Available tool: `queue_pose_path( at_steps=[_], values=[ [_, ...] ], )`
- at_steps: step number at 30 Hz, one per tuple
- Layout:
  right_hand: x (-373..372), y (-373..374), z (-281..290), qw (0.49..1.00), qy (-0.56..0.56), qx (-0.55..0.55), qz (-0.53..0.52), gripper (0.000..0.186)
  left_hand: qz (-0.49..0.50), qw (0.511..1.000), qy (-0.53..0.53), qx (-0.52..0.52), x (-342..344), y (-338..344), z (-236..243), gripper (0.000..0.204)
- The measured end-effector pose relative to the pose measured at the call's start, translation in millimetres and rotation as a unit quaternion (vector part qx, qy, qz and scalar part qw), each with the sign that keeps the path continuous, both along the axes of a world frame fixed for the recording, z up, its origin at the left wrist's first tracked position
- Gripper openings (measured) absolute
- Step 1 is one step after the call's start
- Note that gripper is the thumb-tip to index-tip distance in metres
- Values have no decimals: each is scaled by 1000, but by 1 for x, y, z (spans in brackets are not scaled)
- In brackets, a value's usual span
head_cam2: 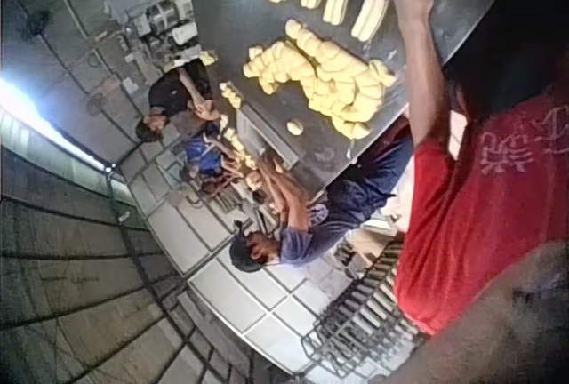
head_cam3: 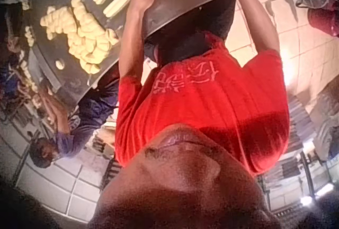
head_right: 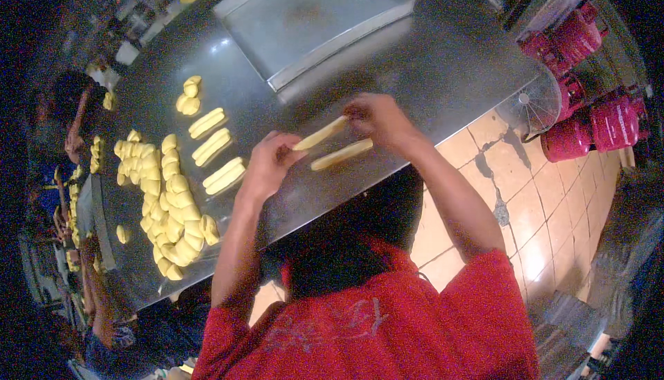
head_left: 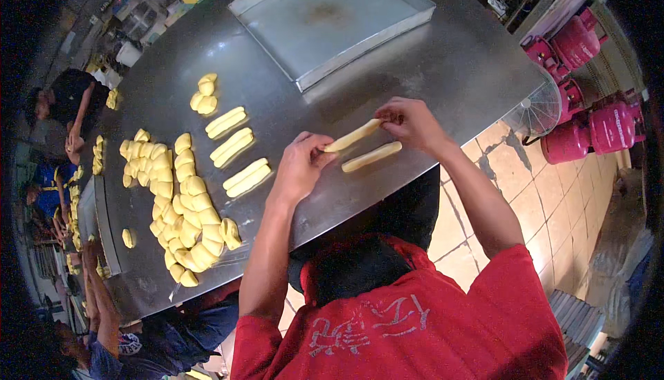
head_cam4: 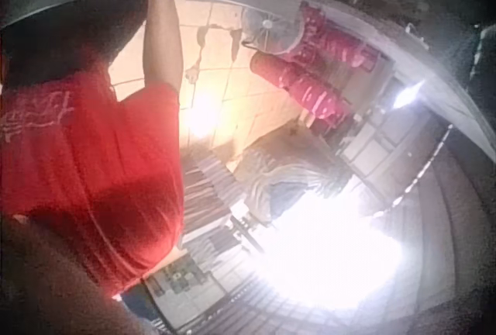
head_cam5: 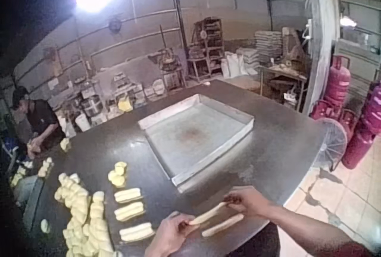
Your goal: The person shapes dough pieces into rolls by hand on a metal table and arranges them into a metal baking tray.
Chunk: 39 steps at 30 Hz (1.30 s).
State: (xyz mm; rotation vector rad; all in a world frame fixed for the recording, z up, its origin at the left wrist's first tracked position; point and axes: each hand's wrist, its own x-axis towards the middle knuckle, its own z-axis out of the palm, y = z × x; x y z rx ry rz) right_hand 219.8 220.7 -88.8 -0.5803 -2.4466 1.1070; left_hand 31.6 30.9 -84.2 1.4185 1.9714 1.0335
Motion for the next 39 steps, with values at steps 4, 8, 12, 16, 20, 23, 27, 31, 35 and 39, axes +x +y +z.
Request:
queue_pose_path(
  at_steps=[4,8,12,16,20,23,27,31,35,39],
  values=[
    [25,-3,0,996,-53,-42,-50,21,-13,999,25,33,14,3,-14,25],
    [35,-6,-11,996,-51,-34,-70,20,-28,999,42,17,14,3,-10,25],
    [36,-3,-17,999,-35,28,-25,20,-17,999,39,-1,17,-2,-11,24],
    [36,0,-2,991,-31,119,50,19,-31,999,11,-14,13,-7,-7,23],
    [27,-18,0,981,-101,158,43,37,-55,991,103,-71,26,5,2,34],
    [20,-27,7,982,-106,145,67,42,-105,975,193,-25,39,12,-1,53],
    [23,-34,18,976,-164,133,53,36,-65,985,158,-11,43,8,3,43],
    [25,-31,21,966,-168,185,66,35,-55,982,177,-32,37,-3,1,45],
    [21,-33,51,987,-88,-130,39,29,-17,957,-290,-22,31,-10,26,39],
    [11,-39,99,981,-118,-155,-16,21,-28,922,-383,-46,9,-15,23,50]
  ],
)
